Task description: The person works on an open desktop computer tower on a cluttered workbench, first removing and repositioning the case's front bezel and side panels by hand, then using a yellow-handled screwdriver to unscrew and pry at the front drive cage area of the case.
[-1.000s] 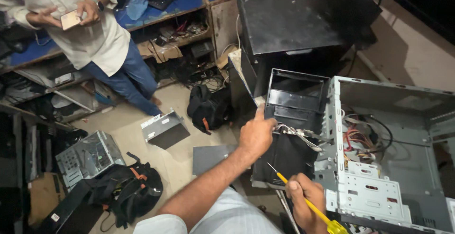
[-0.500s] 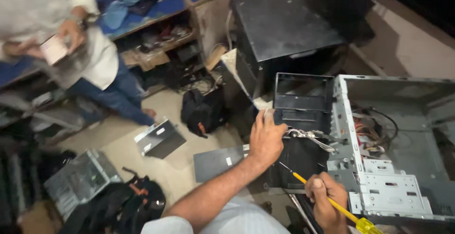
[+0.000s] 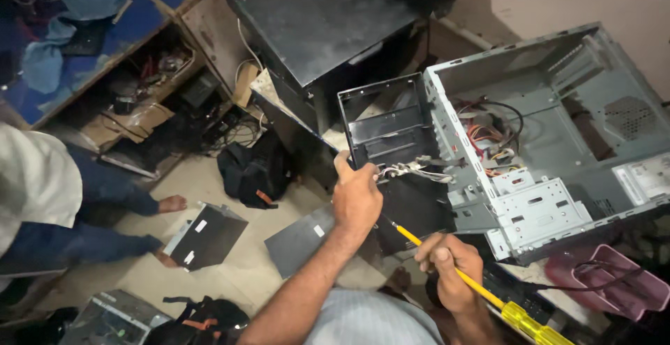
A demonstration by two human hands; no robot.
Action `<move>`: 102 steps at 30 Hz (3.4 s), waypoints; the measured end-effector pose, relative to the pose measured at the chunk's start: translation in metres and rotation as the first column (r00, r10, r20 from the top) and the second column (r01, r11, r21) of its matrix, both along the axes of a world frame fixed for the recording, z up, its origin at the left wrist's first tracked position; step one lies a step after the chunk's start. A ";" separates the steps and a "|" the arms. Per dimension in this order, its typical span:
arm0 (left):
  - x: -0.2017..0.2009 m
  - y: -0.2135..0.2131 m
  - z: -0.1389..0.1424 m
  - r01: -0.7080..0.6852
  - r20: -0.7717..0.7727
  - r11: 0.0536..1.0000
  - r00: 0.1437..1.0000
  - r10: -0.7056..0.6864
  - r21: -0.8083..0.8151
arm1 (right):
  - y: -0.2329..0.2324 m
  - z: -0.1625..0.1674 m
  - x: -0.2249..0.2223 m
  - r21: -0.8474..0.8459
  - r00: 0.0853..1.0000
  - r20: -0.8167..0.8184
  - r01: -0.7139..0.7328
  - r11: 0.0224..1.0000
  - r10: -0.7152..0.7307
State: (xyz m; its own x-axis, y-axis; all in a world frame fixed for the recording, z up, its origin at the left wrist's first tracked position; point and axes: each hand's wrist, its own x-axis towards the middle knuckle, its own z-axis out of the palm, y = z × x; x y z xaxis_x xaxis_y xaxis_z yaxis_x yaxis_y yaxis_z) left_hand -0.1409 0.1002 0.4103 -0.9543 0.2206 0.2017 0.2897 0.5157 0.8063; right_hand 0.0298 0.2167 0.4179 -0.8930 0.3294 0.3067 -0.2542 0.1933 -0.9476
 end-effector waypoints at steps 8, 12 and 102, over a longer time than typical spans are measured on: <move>0.014 0.021 -0.003 -0.055 -0.052 0.996 0.997 0.059 0.072 | 0.041 -0.026 0.023 0.193 0.993 -0.112 0.042 0.980 -0.021; 0.017 0.027 -0.008 -0.066 -0.082 0.995 0.994 0.073 0.081 | 0.052 -0.035 0.037 0.062 0.998 -0.053 -0.035 0.997 0.038; 0.056 0.016 -0.057 0.034 -0.351 0.945 0.923 -0.154 -0.326 | 0.035 -0.019 0.027 0.121 0.998 -0.042 0.053 0.991 -0.049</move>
